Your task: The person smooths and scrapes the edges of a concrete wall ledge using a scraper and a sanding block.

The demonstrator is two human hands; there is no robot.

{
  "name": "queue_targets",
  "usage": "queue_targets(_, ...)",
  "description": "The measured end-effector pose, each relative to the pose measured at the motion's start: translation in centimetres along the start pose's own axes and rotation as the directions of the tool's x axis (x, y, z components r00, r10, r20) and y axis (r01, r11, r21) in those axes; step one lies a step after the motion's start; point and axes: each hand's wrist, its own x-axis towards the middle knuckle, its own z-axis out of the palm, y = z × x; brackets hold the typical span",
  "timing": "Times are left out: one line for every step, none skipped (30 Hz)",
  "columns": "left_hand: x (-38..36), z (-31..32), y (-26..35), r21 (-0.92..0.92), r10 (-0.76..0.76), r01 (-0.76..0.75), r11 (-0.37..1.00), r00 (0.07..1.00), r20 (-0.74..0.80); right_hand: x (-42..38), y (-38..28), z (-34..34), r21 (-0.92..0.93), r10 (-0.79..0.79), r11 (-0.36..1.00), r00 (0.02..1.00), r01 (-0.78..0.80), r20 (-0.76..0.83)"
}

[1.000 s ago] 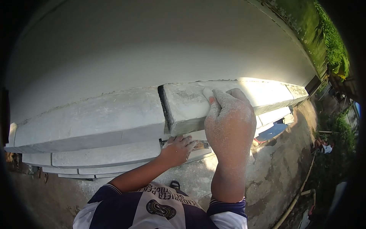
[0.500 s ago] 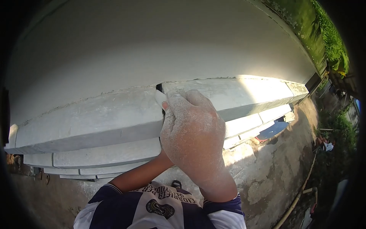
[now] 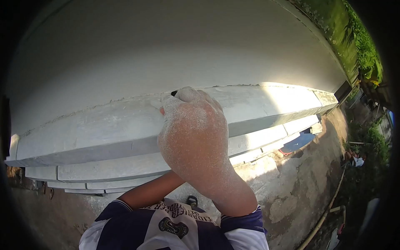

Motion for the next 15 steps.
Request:
queue_targets(0.0, 0.0, -0.2, -0.016, -0.002, 0.001, 1.000, 1.000, -0.008, 0.2, 0.0, 0.0, 0.056, -0.031, 0.998, 0.999, 0.029, 0.024)
queue_targets(-1.3, -2.7, 4.1, 0.281, 0.010, -0.014, 0.959, 1.000, 0.017, 0.2, 0.8, -0.5, 0.095, -0.001, 0.995, 0.999, -0.003, 0.046)
queue_targets(-2.0, -4.2, 6.4, 0.551, 0.015, -0.036, 0.833, 0.999, 0.043, 0.2, 2.1, -1.1, -0.019, 0.052, 0.998, 0.999, -0.052, -0.005)
queue_targets(-2.0, -4.1, 6.4, 0.593, 0.018, -0.034, 0.805, 0.999, 0.032, 0.1, 3.6, -1.7, -0.132, 0.098, 0.986, 0.993, -0.105, -0.061)
queue_targets(-2.1, -3.9, 6.3, 0.632, 0.022, -0.031, 0.775, 1.000, 0.023, 0.2, 5.5, -2.8, -0.197, 0.208, 0.956, 0.976, -0.218, -0.072)
queue_targets(-2.2, -3.7, 6.3, 0.669, 0.026, -0.028, 0.743, 1.000, 0.013, 0.2, 7.8, -3.5, -0.183, 0.347, 0.913, 0.929, -0.366, -0.126)
queue_targets(-2.2, -3.8, 6.3, 0.660, 0.008, -0.020, 0.751, 1.000, 0.021, 0.2, 10.1, -4.3, -0.236, 0.389, 0.876, 0.905, -0.421, -0.172)
queue_targets(-2.2, -3.8, 6.4, 0.652, -0.011, -0.011, 0.759, 1.000, 0.029, 0.0, 12.3, -4.8, -0.235, 0.433, 0.848, 0.877, -0.475, -0.209)
queue_targets(-2.2, -3.9, 6.6, 0.644, -0.028, -0.002, 0.765, 0.999, 0.037, 0.1, 12.0, -4.8, -0.254, 0.430, 0.842, 0.876, -0.476, -0.219)
queue_targets(-2.3, -4.0, 6.7, 0.643, -0.016, -0.007, 0.766, 0.999, 0.030, 0.1, 11.6, -4.6, -0.272, 0.426, 0.835, 0.875, -0.478, -0.230)
queue_targets(-2.4, -4.2, 6.9, 0.643, -0.004, -0.012, 0.766, 1.000, 0.024, 0.1, 10.9, -4.3, -0.289, 0.423, 0.828, 0.874, -0.481, -0.241)
queue_targets(-2.5, -4.3, 7.0, 0.643, 0.007, -0.018, 0.765, 1.000, 0.020, 0.2, 9.4, -3.4, -0.217, 0.365, 0.890, 0.911, -0.402, -0.194)
queue_targets(-2.6, -4.4, 7.1, 0.652, 0.008, -0.030, 0.757, 0.999, 0.037, 0.3, 7.2, -2.3, -0.112, 0.332, 0.930, 0.931, -0.350, -0.153)
queue_targets(-2.6, -4.6, 7.2, 0.660, 0.009, -0.042, 0.750, 0.999, 0.054, 0.2, 5.3, -1.2, -0.100, 0.236, 0.964, 0.965, -0.247, -0.114)
queue_targets(-2.6, -4.7, 7.4, 0.668, 0.008, -0.054, 0.742, 0.997, 0.072, 0.2, 3.9, -0.6, -0.120, 0.097, 0.987, 0.993, -0.105, -0.074)
